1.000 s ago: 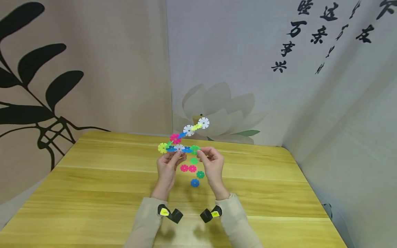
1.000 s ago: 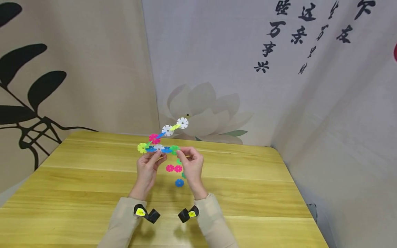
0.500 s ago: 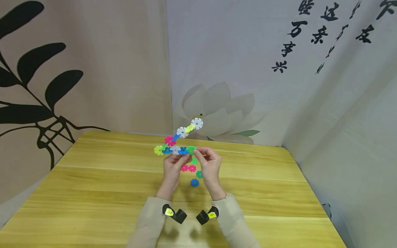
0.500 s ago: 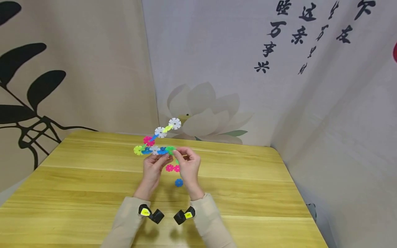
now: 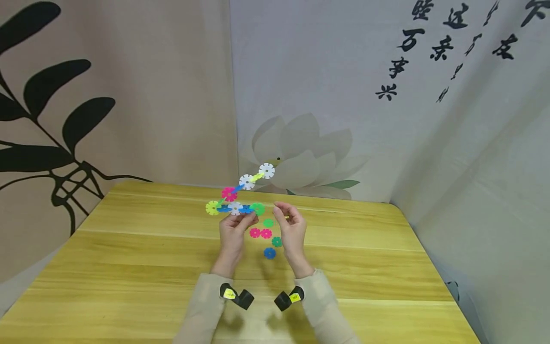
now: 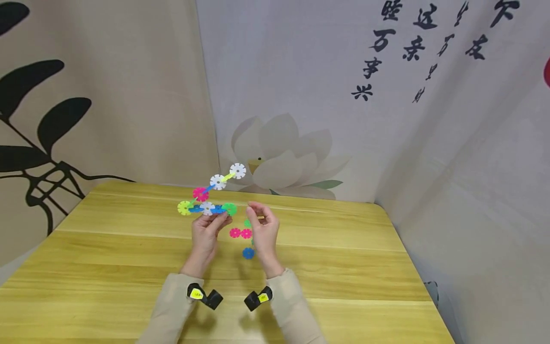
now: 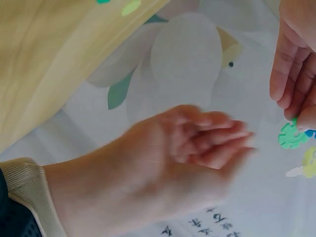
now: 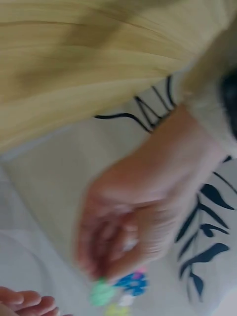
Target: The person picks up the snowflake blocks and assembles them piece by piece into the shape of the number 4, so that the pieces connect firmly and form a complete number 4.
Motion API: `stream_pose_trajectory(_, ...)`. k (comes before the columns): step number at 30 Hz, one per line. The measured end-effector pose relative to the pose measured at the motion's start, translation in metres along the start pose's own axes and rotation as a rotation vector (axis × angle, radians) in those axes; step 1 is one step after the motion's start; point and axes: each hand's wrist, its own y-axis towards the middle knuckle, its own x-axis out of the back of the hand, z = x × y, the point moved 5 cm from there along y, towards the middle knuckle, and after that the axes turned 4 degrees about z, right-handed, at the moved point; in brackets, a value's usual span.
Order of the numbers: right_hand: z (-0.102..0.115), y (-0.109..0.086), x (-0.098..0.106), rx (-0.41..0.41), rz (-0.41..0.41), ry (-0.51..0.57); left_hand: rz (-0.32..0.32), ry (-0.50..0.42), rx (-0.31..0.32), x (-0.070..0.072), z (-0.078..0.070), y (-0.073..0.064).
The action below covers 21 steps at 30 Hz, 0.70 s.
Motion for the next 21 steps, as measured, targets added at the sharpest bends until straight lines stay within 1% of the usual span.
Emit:
stream_pose_trajectory(1,-0.002,0.001,0.003,-0.021,-0.003,-0.007,-0.009,0.003,0.001,0.003,0.000,0.001)
stream_pose_trajectory(4,-0.022,0.006,0.018,-0.060,-0.023,-0.079,-0.029,0.010,0.003,0.011,-0.003,0.002)
stream_pose_trajectory(6,-0.036,0.009,0.026,-0.093,-0.032,-0.163,-0.038,0.015,0.006,0.015,-0.005,0.003)
stream_pose_trajectory(8,-0.057,0.013,0.034,-0.135,-0.038,-0.246,-0.039,0.021,0.007,0.017,-0.007,0.004)
stream_pose_trajectory(9,-0.063,0.014,0.036,-0.162,-0.034,-0.286,-0.039,0.022,0.004,0.018,-0.007,0.004)
stream_pose_trajectory(14,-0.090,0.021,0.044,-0.327,0.052,-0.465,-0.035,0.031,-0.001,0.022,-0.009,0.006)
stream_pose_trajectory(16,-0.099,0.024,0.048,-0.365,0.088,-0.528,-0.035,0.035,0.002,0.022,-0.009,0.006)
stream_pose_trajectory(18,-0.107,0.028,0.052,-0.383,0.116,-0.581,-0.036,0.035,0.005,0.023,-0.008,0.006)
stream_pose_trajectory(21,-0.116,0.032,0.056,-0.411,0.149,-0.628,-0.040,0.033,0.006,0.024,-0.008,0.006)
